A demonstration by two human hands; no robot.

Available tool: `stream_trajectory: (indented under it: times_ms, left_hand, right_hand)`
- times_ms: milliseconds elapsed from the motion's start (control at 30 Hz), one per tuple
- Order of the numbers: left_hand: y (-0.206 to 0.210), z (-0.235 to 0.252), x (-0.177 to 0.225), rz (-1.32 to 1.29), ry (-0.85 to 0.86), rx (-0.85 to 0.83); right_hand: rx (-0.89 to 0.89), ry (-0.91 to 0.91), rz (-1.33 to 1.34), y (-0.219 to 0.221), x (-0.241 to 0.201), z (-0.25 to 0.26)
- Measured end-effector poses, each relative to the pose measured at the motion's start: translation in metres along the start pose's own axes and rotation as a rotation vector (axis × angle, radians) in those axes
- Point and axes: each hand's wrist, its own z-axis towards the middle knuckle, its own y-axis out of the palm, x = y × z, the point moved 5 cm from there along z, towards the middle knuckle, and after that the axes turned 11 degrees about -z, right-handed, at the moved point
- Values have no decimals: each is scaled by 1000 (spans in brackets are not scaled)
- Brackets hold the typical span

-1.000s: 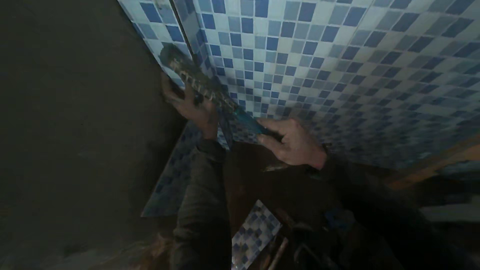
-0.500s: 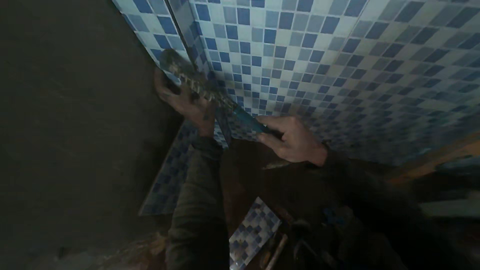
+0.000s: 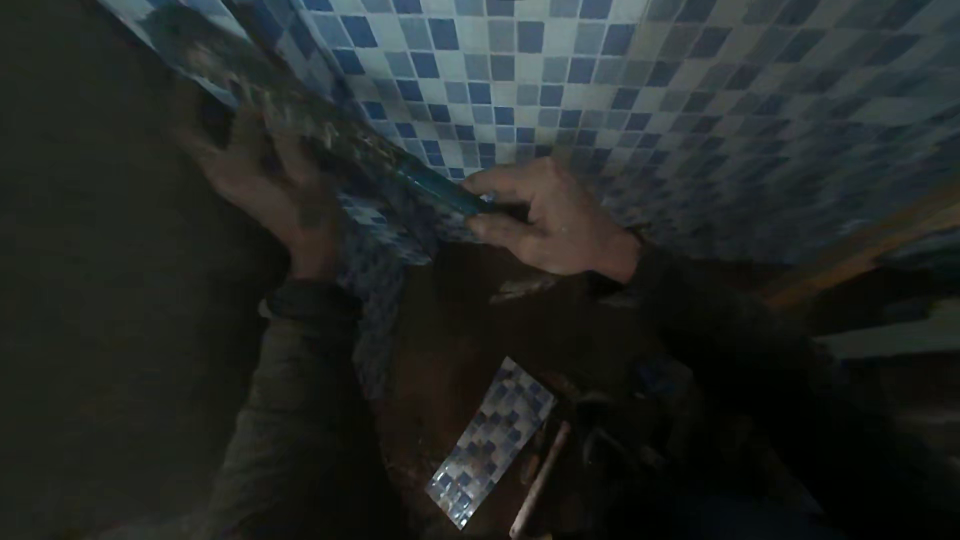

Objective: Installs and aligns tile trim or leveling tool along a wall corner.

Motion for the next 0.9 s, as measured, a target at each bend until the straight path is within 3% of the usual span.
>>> stream_trajectory:
  times_ms: [100, 200, 300, 367, 533, 900]
  left_hand:
    - [-16, -19, 11, 0, 21, -11]
    - [-7, -74, 24, 77, -244, -182]
    - [31, -121, 11, 33, -471, -367]
    - [55, -131, 4, -47, -583, -389]
    - [88, -111, -3, -96, -569, -267]
    - [83, -110, -7, -140, -448, -243]
  right_hand:
    - [-2, -6, 22, -2, 1, 1]
    - [-3, -25, 30, -3, 0, 2]
    - [-17, -30, 42, -3, -2, 1]
    - [-35, -11, 80, -3, -3, 1]
    - [-77, 36, 81, -3, -2, 0]
    - [-65, -8, 47, -2, -10, 1]
